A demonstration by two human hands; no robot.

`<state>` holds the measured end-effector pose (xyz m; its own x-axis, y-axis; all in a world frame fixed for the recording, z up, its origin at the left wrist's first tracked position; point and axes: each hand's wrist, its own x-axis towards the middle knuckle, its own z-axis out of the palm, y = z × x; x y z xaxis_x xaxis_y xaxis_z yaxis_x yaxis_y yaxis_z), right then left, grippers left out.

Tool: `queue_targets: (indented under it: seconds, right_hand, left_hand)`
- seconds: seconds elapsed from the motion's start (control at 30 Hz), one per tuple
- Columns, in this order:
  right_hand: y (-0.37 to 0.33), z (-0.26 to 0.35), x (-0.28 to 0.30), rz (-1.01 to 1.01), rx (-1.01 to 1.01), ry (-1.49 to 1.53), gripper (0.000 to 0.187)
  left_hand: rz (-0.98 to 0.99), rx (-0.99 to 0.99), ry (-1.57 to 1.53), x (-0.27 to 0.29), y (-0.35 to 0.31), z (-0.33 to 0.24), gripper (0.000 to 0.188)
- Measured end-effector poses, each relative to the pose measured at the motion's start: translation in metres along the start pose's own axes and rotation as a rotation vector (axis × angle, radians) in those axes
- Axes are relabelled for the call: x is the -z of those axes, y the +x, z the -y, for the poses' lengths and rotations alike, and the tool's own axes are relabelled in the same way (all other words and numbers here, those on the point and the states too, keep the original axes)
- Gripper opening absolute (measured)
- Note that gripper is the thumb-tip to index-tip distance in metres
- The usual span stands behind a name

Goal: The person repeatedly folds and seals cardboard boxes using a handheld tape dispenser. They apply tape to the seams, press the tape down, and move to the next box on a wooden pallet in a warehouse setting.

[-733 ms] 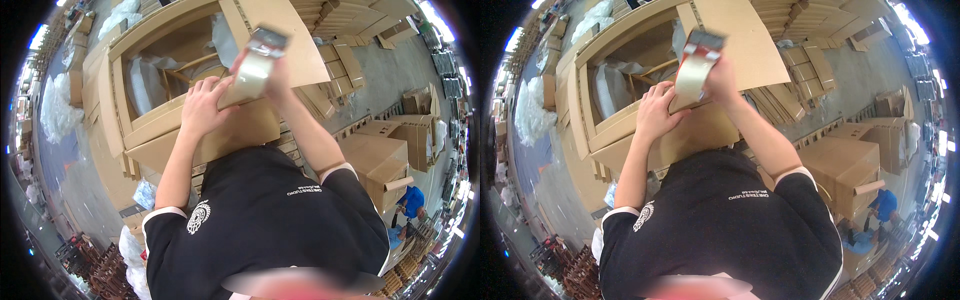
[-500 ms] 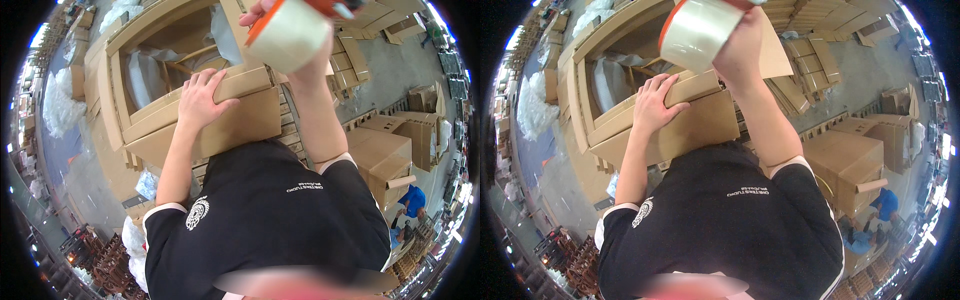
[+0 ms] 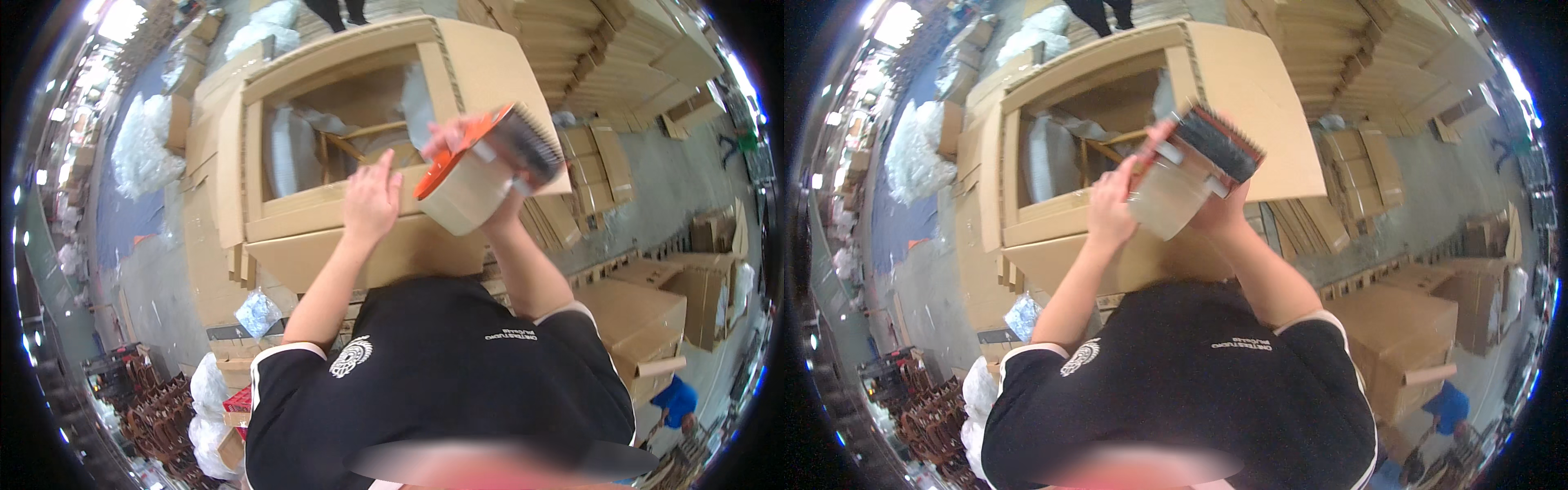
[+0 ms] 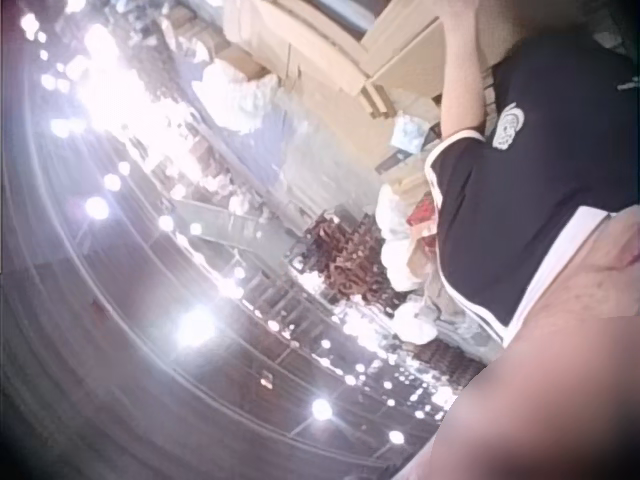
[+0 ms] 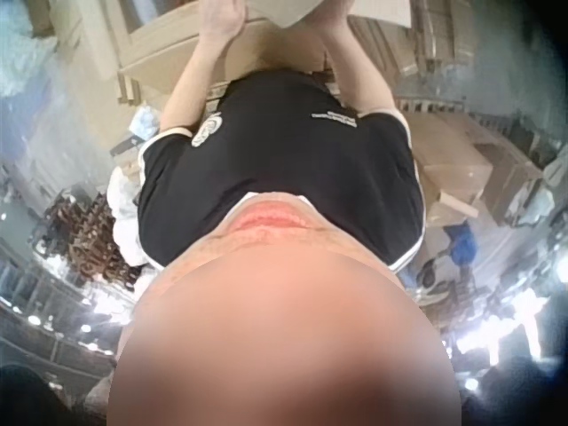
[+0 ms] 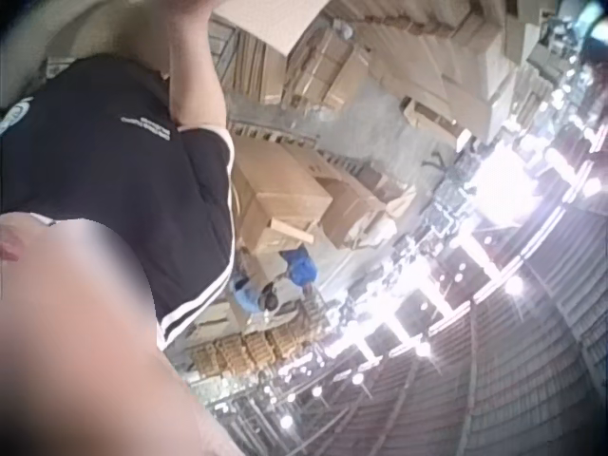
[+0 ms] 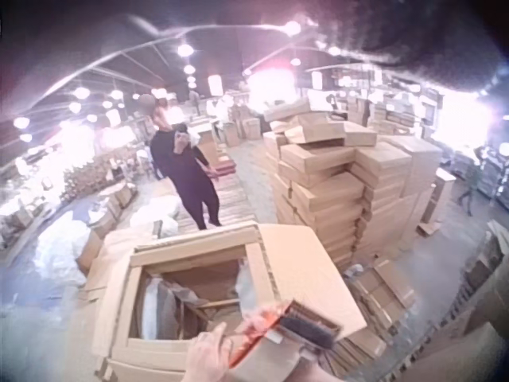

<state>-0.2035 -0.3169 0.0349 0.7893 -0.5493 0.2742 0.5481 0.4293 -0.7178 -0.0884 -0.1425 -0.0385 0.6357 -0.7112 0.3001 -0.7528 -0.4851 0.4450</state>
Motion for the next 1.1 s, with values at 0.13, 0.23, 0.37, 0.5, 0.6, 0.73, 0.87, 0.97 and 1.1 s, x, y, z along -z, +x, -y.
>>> queue_targets:
  seconds: [0.13,0.23,0.37,0.5,0.6,0.73,0.87,0.97,1.1]
  right_hand:
    - [-0.009,-0.039,0.006,-0.56,-0.553,0.154,0.051]
    - [-0.029,-0.052,0.035,-0.59,-0.499,0.17,0.047]
    - [-0.036,-0.05,0.068,-0.345,-0.099,0.09,0.028]
    - [-0.022,-0.052,0.071,-0.459,-0.078,-0.28,0.018]
    - [-0.018,-0.058,0.062,-0.555,-0.146,-0.286,0.025]
    - [-0.021,-0.061,0.056,-0.497,-0.046,-0.721,0.031]
    - [-0.022,-0.064,0.051,-0.551,0.031,-0.898,0.029]
    - [-0.018,-0.069,0.047,-0.638,0.057,-0.886,0.025]
    - [-0.01,-0.069,0.044,-0.769,0.021,-0.539,0.019]
  left_hand:
    - [0.164,0.233,0.116,-0.001,0.0,-0.002,0.051]
    - [0.074,0.152,0.008,-0.002,-0.001,-0.003,0.051]
    - [0.094,0.092,-0.078,0.002,0.005,0.006,0.049]
    - [-0.004,-0.014,-0.163,0.021,0.05,0.043,0.052]
    - [-0.149,-0.12,0.13,0.039,0.123,0.102,0.057]
    - [-0.101,-0.171,0.459,0.045,0.217,0.182,0.074]
    - [0.015,-0.21,0.51,0.037,0.273,0.239,0.086]
    - [-0.02,-0.346,0.493,0.035,0.291,0.261,0.079]
    - [-0.027,-0.366,0.424,0.04,0.312,0.271,0.083]
